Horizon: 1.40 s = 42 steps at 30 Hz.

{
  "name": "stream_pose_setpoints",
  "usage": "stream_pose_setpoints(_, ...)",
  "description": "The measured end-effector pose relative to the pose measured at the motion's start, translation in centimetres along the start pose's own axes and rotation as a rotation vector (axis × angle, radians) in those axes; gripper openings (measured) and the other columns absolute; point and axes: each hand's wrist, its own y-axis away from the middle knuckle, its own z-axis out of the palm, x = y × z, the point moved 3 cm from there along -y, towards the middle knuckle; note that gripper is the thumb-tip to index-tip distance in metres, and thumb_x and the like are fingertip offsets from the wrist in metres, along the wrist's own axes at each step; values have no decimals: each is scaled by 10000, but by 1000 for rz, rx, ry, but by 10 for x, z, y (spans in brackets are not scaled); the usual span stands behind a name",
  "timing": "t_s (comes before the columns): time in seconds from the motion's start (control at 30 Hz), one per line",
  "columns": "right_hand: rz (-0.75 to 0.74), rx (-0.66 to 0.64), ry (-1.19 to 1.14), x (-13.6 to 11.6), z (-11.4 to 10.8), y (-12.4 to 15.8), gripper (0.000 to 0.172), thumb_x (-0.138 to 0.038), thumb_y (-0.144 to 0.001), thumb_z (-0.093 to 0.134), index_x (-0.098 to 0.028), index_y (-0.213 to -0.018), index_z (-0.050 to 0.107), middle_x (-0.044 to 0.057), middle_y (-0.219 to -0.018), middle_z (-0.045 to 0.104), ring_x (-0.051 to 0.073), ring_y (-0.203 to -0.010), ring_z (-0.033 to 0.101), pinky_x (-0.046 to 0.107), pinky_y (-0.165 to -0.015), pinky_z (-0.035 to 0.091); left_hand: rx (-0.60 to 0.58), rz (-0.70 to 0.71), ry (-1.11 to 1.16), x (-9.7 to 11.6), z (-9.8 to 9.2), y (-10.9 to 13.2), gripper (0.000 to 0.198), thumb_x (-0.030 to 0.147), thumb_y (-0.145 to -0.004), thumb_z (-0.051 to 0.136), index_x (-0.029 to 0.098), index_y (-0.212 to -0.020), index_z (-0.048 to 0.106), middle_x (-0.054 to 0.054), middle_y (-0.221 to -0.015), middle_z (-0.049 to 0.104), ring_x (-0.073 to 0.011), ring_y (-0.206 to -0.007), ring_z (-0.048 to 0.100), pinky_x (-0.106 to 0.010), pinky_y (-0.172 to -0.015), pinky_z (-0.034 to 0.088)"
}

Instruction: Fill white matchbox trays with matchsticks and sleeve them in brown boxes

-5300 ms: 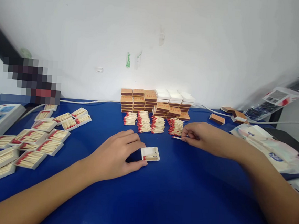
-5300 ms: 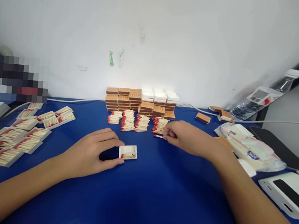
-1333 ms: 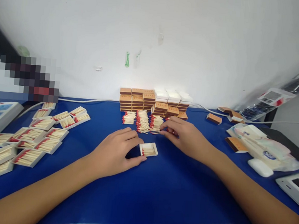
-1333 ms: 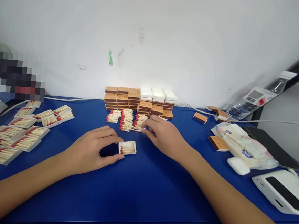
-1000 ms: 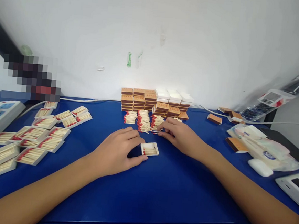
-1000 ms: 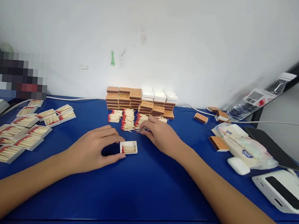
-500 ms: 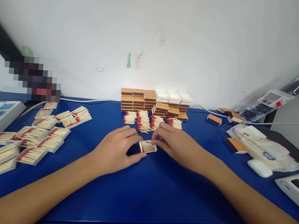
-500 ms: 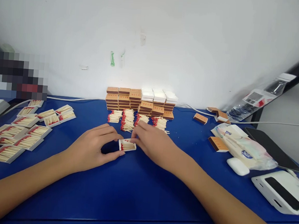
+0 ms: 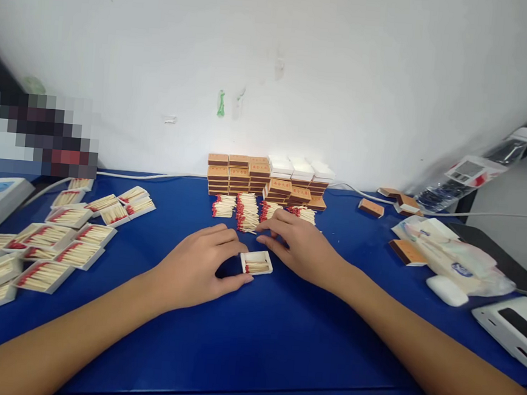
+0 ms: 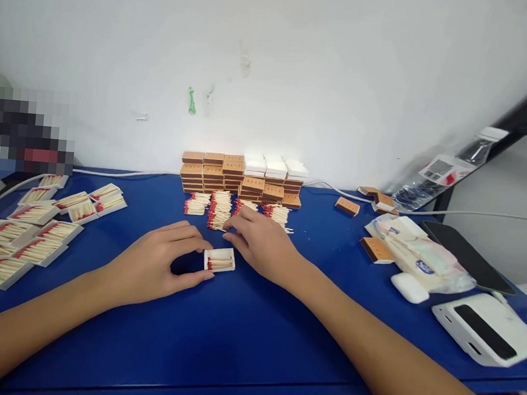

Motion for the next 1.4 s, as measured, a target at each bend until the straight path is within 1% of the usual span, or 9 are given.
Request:
stream_pose_setpoints(0.1, -13, -9, 9, 3, 11, -5, 136, -219, -1045, 625, -189, -1147, 709, 69, -999, 634, 217, -890, 629, 328, -733, 477, -13, 2, 3, 1, 0, 0, 274, 387, -964, 736, 166, -1125, 737, -70, -1027, 718, -250, -985, 660, -406, -896, 557)
stream_pose_setpoints(0.27, 11, 3, -57, 6, 18, -10, 35, -193, -1023, 653, -191, -989, 664, 49, -972, 624, 195, -854, 600, 312, -730, 468, -3, 6, -6, -1, 0, -1, 286, 398, -969, 727, 160, -1126, 739, -71, -1021, 716, -247, -978, 659, -405, -889, 558)
stream_pose_setpoints(0.43, 19, -16, -47, 11, 16, -9, 77, -187, -1036, 625, -198, -961, 613, 38, -947, 612, 180, -799, 574, 296, -696, 436, -4, 7, -14, -1, 0, 0, 290, 400, -968, 728, 161, -1132, 736, -69, -1020, 714, -246, -979, 660, -403, -884, 559)
stream_pose_setpoints(0.53, 7, -28, -40, 13, 14, -9, 59, -205, -1044, 619, -204, -986, 609, 43, -973, 606, 181, -810, 577, 293, -705, 437, -6, 2, -14, -1, 0, 0, 286, 393, -964, 735, 163, -1135, 735, -67, -1014, 712, -246, -978, 660, -402, -878, 558)
stream_pose_setpoints(0.67, 16, -62, -31, 14, 12, -9, 114, -227, -1057, 597, -207, -945, 600, 43, -952, 608, 185, -805, 580, 299, -706, 435, -8, 3, -14, -1, -1, 0, 286, 393, -964, 736, 164, -1135, 734, -61, -1000, 708, -243, -966, 659, -403, -873, 560)
stream_pose_setpoints(0.97, 44, -67, -110, 20, -3, 1, 119, -280, -1067, 576, -219, -982, 632, 40, -980, 601, 187, -839, 582, 310, -732, 453, 8, -7, -36, -4, -2, 2, 288, 400, -967, 732, 168, -1136, 741, -66, -1005, 711, -247, -973, 670, -403, -866, 565)
stream_pose_setpoints(1.07, 60, -100, -95, 22, -3, 2, 116, -279, -1050, 605, -223, -960, 653, 43, -995, 600, 187, -836, 583, 311, -722, 451, 6, -15, -39, -4, -1, 2, 289, 404, -966, 732, 170, -1135, 742, -67, -1006, 713, -249, -976, 672, -404, -870, 567)
stream_pose_setpoints(1.17, 77, -94, -90, 22, -2, 1, 68, -288, -1030, 638, -223, -1017, 655, 50, -1016, 610, 190, -837, 584, 316, -723, 454, 1, -16, -43, -4, -1, 2, 289, 407, -969, 728, 173, -1138, 739, -67, -1011, 715, -247, -976, 671, -404, -877, 570)
stream_pose_setpoints(1.4, 106, -131, -76, 22, 1, 0, 157, -268, -1065, 563, -210, -930, 620, 49, -961, 605, 190, -807, 585, 317, -715, 453, 13, -9, -57, -4, -3, 2, 283, 407, -970, 726, 177, -1134, 736, -71, -1009, 722, -245, -975, 679, -397, -874, 575)
